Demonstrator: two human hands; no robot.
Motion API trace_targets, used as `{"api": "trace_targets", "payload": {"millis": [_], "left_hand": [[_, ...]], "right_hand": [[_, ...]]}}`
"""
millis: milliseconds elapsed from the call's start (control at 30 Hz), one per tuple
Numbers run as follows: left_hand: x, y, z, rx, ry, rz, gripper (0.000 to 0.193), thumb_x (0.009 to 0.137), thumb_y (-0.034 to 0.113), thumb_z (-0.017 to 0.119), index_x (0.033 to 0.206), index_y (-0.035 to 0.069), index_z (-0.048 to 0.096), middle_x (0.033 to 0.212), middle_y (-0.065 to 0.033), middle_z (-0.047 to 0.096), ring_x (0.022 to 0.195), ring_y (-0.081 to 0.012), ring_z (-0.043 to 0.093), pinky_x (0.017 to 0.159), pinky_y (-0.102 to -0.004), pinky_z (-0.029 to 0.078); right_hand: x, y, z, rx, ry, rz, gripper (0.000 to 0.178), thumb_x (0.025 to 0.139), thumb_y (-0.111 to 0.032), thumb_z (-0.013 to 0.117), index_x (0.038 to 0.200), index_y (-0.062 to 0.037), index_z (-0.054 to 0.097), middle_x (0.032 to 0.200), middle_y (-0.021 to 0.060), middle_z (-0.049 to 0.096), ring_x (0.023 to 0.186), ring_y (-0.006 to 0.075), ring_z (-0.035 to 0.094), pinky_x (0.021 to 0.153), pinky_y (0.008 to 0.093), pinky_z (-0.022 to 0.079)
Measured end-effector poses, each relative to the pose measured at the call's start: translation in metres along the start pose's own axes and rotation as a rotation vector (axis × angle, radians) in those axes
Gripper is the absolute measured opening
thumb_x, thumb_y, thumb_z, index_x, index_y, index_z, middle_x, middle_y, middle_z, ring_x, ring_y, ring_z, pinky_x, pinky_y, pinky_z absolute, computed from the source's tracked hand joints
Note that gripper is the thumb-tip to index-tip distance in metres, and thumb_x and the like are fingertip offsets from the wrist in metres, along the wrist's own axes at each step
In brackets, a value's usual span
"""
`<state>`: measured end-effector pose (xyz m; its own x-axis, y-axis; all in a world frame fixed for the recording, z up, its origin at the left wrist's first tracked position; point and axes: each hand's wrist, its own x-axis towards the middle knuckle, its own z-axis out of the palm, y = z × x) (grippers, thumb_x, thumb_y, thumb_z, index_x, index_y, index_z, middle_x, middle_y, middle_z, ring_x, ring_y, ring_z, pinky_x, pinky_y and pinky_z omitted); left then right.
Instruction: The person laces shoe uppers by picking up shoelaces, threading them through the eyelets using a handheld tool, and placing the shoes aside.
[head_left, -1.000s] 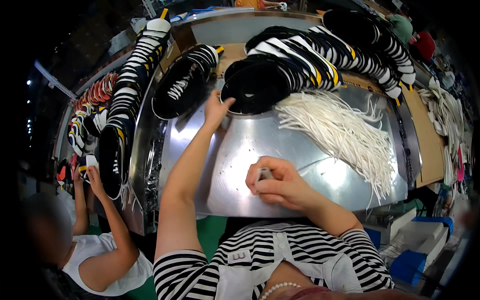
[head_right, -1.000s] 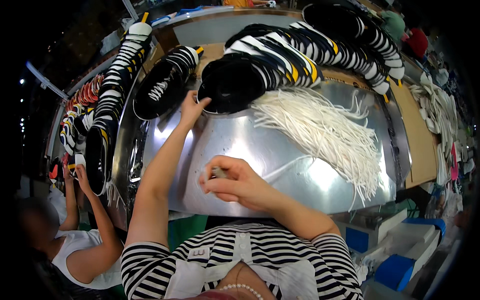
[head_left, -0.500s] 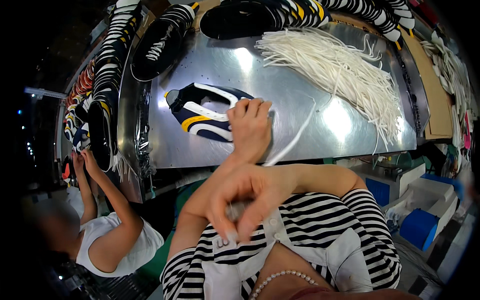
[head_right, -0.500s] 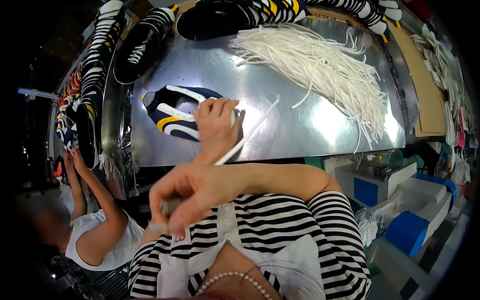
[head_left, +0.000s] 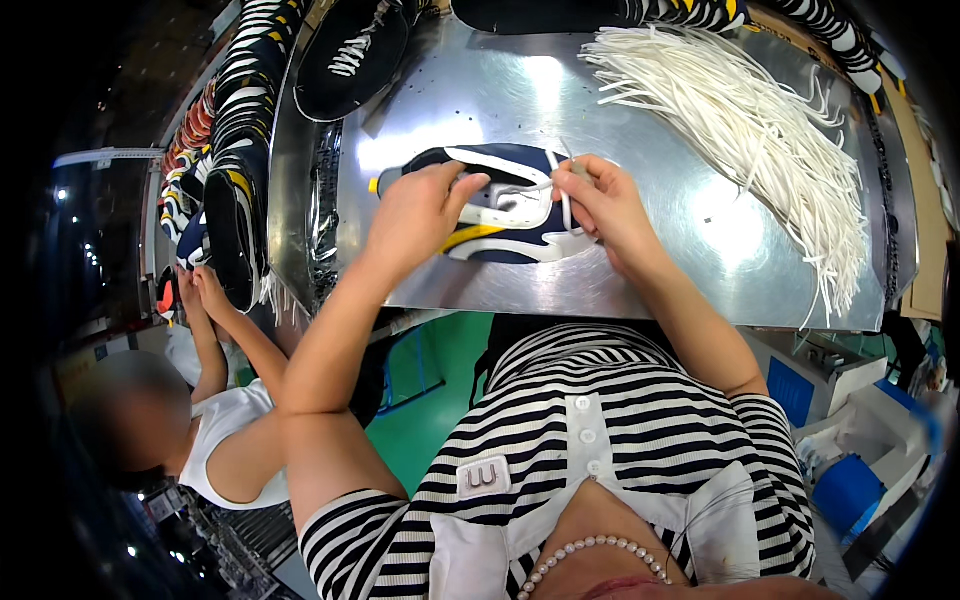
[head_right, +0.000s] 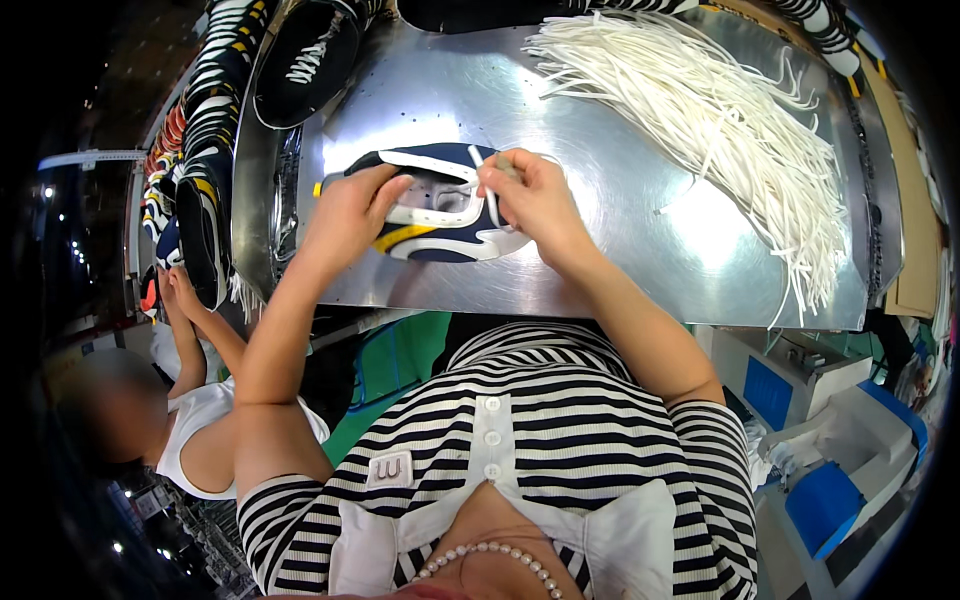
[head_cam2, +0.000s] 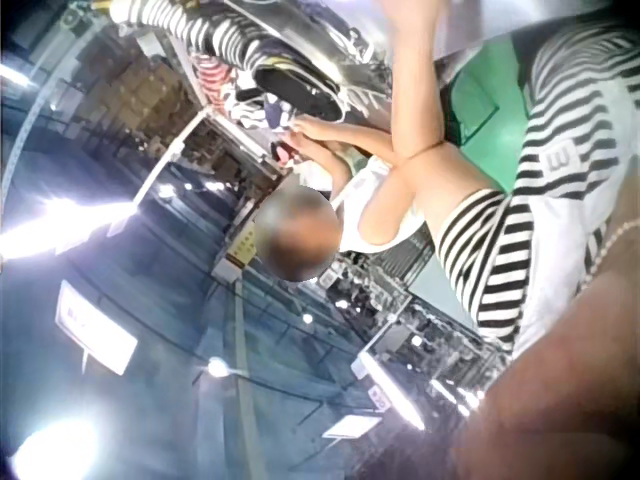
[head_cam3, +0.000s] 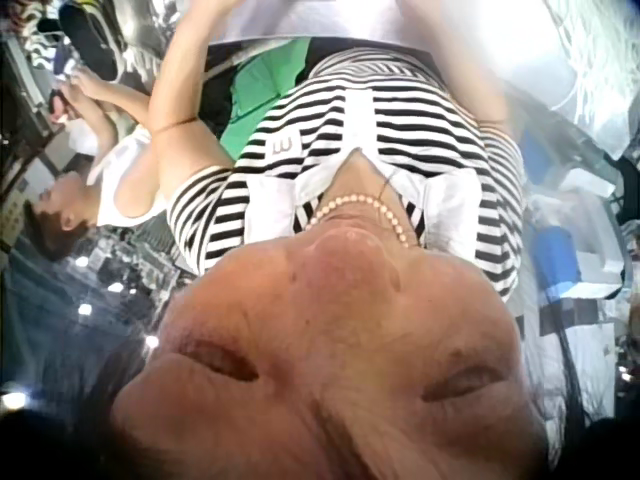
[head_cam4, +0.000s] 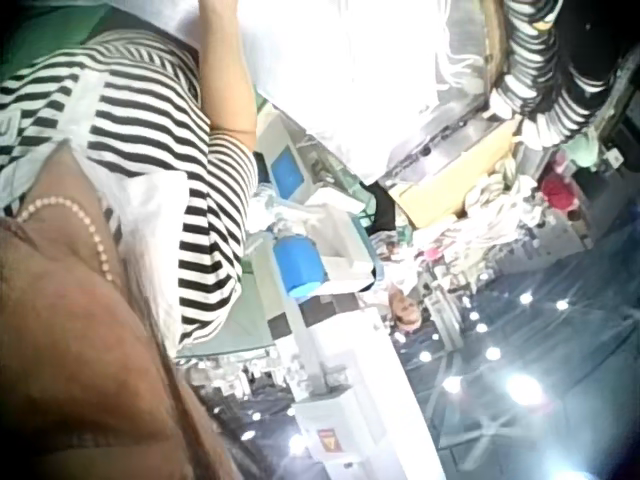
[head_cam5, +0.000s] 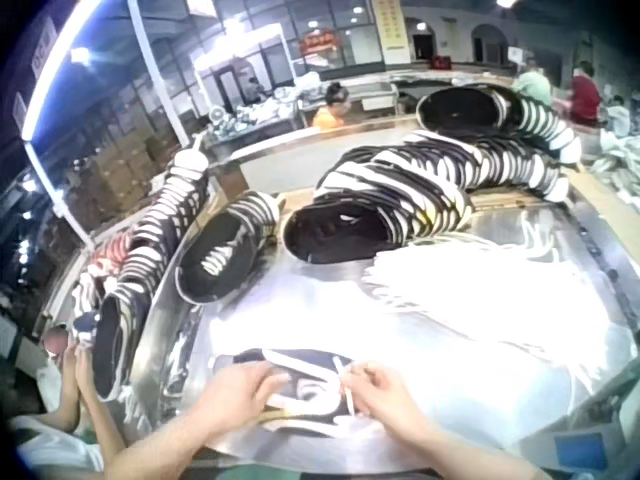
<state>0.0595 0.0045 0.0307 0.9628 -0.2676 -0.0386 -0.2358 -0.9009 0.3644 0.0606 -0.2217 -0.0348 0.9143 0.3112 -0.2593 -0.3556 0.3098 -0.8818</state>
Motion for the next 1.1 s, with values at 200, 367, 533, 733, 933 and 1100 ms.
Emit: {"api": "trace_targets", "payload": {"millis": [200, 367, 533, 733, 933, 1100], "left_hand": [[0.029, -0.001, 0.033, -1.111, -0.613, -0.695, 0.047, 0.098, 0.044, 0.053, 0.101, 0.000, 0.066, 0.088, -0.0043, 0.066, 0.074, -0.0102, 0.060, 0.068, -0.0245, 0.049], [0.016, -0.008, 0.036, -1.319, -0.241, -0.711, 0.041, 0.100, 0.039, 0.051, 0.109, 0.002, 0.065, 0.084, -0.0030, 0.061, 0.069, -0.0082, 0.053, 0.067, -0.0216, 0.046], [0.000, -0.017, 0.024, -0.952, -0.017, -0.784, 0.071, 0.085, 0.059, 0.065, 0.119, -0.002, 0.063, 0.102, -0.0121, 0.063, 0.096, -0.0184, 0.057, 0.089, -0.0277, 0.044], [-0.012, 0.023, 0.030, -0.926, 0.140, -0.735, 0.063, 0.082, 0.062, 0.066, 0.099, 0.001, 0.071, 0.100, -0.0061, 0.063, 0.087, -0.0130, 0.054, 0.077, -0.0231, 0.043], [-0.021, 0.046, 0.041, -1.228, 0.141, -0.432, 0.031, 0.093, 0.025, 0.067, 0.112, 0.000, 0.066, 0.102, -0.0057, 0.068, 0.091, -0.0112, 0.062, 0.081, -0.0252, 0.050], [-0.023, 0.042, 0.047, -1.340, 0.145, -0.336, 0.027, 0.095, 0.021, 0.064, 0.111, 0.000, 0.067, 0.099, -0.0050, 0.069, 0.086, -0.0110, 0.063, 0.077, -0.0239, 0.050]], "right_hand": [[0.006, 0.009, 0.002, -0.097, 0.037, -0.035, 0.017, 0.093, -0.021, 0.064, 0.097, -0.0049, 0.062, 0.072, -0.0042, 0.058, 0.049, -0.0002, 0.038, 0.042, 0.0184, 0.024], [-0.045, -0.033, -0.029, -0.189, 0.320, -0.252, 0.016, 0.090, -0.016, 0.065, 0.104, -0.0066, 0.064, 0.084, -0.0039, 0.060, 0.060, 0.0003, 0.043, 0.050, 0.0151, 0.028], [-0.128, -0.077, -0.168, -0.033, 0.673, -0.697, 0.017, 0.096, -0.007, 0.057, 0.110, 0.0022, 0.061, 0.091, 0.0062, 0.065, 0.048, -0.0018, 0.031, 0.039, 0.0149, 0.021], [-0.112, -0.064, -0.064, -0.135, 0.305, -0.282, 0.021, 0.091, -0.019, 0.066, 0.107, -0.0060, 0.065, 0.085, 0.0010, 0.064, 0.058, 0.0007, 0.045, 0.048, 0.0151, 0.033], [-0.030, -0.034, 0.017, -0.137, -0.105, -0.093, 0.013, 0.092, -0.015, 0.065, 0.098, -0.0028, 0.064, 0.076, -0.0023, 0.062, 0.058, -0.0006, 0.043, 0.051, 0.0161, 0.030], [-0.019, -0.020, 0.022, -0.269, -0.052, -0.061, 0.015, 0.091, -0.018, 0.065, 0.094, -0.0028, 0.066, 0.073, -0.0013, 0.065, 0.063, 0.0044, 0.054, 0.055, 0.0204, 0.042]]}}
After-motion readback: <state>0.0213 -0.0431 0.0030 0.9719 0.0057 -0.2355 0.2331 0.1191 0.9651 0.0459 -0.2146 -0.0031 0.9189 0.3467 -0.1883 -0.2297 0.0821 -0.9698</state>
